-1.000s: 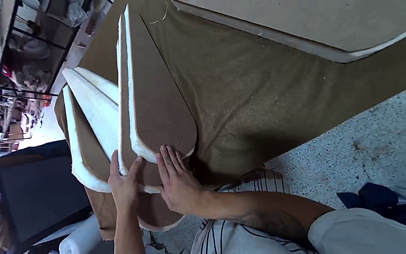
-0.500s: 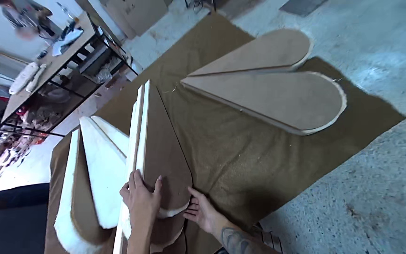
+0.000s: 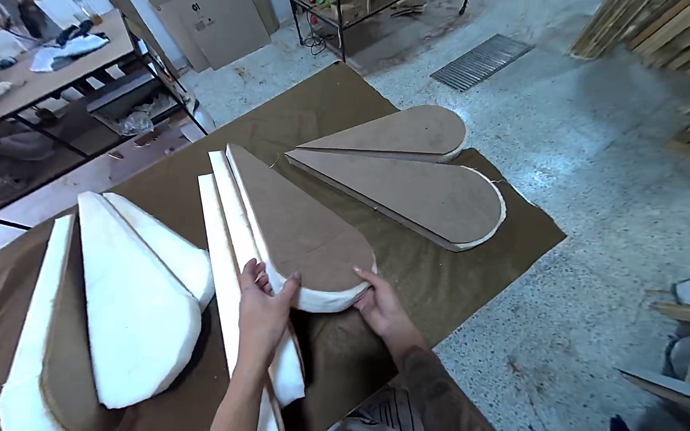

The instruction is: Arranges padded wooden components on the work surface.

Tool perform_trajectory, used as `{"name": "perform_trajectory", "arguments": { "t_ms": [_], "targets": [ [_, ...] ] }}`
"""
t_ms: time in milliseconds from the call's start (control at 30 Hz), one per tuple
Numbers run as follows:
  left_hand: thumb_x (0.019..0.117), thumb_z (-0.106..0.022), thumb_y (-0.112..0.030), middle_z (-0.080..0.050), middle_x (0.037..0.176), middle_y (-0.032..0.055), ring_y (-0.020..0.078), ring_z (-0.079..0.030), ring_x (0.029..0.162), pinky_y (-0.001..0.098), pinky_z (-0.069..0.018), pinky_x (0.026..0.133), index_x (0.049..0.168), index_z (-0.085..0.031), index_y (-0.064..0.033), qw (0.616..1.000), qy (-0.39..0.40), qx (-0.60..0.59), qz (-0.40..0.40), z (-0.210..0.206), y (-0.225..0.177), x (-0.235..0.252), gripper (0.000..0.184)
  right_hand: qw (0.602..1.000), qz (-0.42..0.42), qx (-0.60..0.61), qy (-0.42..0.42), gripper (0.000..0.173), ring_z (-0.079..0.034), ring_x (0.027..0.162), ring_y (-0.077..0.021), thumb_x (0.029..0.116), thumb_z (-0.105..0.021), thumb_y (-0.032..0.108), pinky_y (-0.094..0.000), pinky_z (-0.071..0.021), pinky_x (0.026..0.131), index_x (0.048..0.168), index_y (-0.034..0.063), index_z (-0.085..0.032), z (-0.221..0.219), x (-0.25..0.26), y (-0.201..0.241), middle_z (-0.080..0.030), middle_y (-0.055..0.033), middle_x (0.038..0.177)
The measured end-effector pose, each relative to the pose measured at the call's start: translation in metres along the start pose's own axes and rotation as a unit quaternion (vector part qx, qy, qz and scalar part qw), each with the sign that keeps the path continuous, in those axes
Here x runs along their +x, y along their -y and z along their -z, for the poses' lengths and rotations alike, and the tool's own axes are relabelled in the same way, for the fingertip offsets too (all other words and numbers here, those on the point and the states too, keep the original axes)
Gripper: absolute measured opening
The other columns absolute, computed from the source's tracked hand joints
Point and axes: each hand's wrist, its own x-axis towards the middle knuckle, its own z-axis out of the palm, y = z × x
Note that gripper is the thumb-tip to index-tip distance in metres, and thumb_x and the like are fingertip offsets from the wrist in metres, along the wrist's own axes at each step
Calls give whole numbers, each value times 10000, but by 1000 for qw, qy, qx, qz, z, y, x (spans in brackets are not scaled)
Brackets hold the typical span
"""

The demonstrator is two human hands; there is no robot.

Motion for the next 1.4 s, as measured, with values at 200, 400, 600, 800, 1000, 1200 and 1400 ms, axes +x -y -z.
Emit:
{"name": "perform_trajectory", "arguments": {
  "t_ms": [200, 400, 600, 800, 1000, 1200, 1400],
  "targets": [
    [893, -522, -781, -446, 1590, 75, 295, -330, 1516, 523, -375, 1195, 1517, -490, -104, 915, 185, 318, -163, -55, 17, -29, 921, 973, 195, -113, 49, 864, -694, 1087, -293, 751, -755, 59, -513, -614, 875, 1529, 176, -398, 104, -25, 95, -654, -170, 1296],
    [916, -552, -608, -355, 1652, -58, 281, -179, 1574, 775, -27, 1171, 1481, -536, -307, 826, 174, 486, -225, -76, 36, -32, 641, 933, 165, -287, -142, 645, -728, 1020, -308, 948, -712, 207, -489, -640, 782, 1538, 148, -459, 223, -27, 134, -677, -174, 1288],
    [695, -778, -561, -174, 1704, 149, 430, -194, 1546, 658, -377, 1120, 1457, -559, -244, 926, 10, 328, -186, -62, 59, -41, 854, 896, 208, -325, -221, 567, -681, 1143, -199, 1044, -591, 290, -407, -599, 921, 1562, 138, -421, 205, -8, 96, -623, -119, 1395],
    [715, -842, -413, -337, 1649, 126, 190, -694, 1147, 387, -644, 757, 1409, -552, -104, 960, -90, 198, -178, -2, 65, -69, 813, 533, 419, -696, -237, 507, -553, 1251, -498, 935, -584, 355, -656, -449, 1037, 1310, 20, -644, 118, -30, 68, -586, -283, 1348],
    [685, -763, -380, -667, 1316, 83, 192, -704, 1036, 460, -610, 817, 1527, -412, -84, 976, -165, 138, -39, 58, 59, -78, 959, 828, -179, -505, 162, 684, -722, 987, -280, 1046, -384, 637, -494, -606, 848, 1307, 55, -633, 26, -33, -69, -719, -153, 1141],
    [692, -813, -393, -710, 1151, 65, 147, -717, 941, 405, -616, 807, 1529, -382, -138, 992, -67, 79, 73, 27, 52, -71, 975, 986, -167, 9, 20, 453, -691, 1105, -322, 1051, -507, 417, -547, -576, 943, 1326, 67, -594, 19, -52, -115, -701, -192, 1199],
    [1050, -476, -520, -518, 1519, 127, 178, -554, 1350, 406, -513, 1101, 1546, -391, -11, 993, -10, -64, -98, 27, 118, -105, 716, 999, -44, -12, 23, 466, -720, 1028, -312, 960, -652, 159, -486, -621, 876, 1366, 23, -468, 31, -67, -59, -692, -224, 1167]
  ]
}}
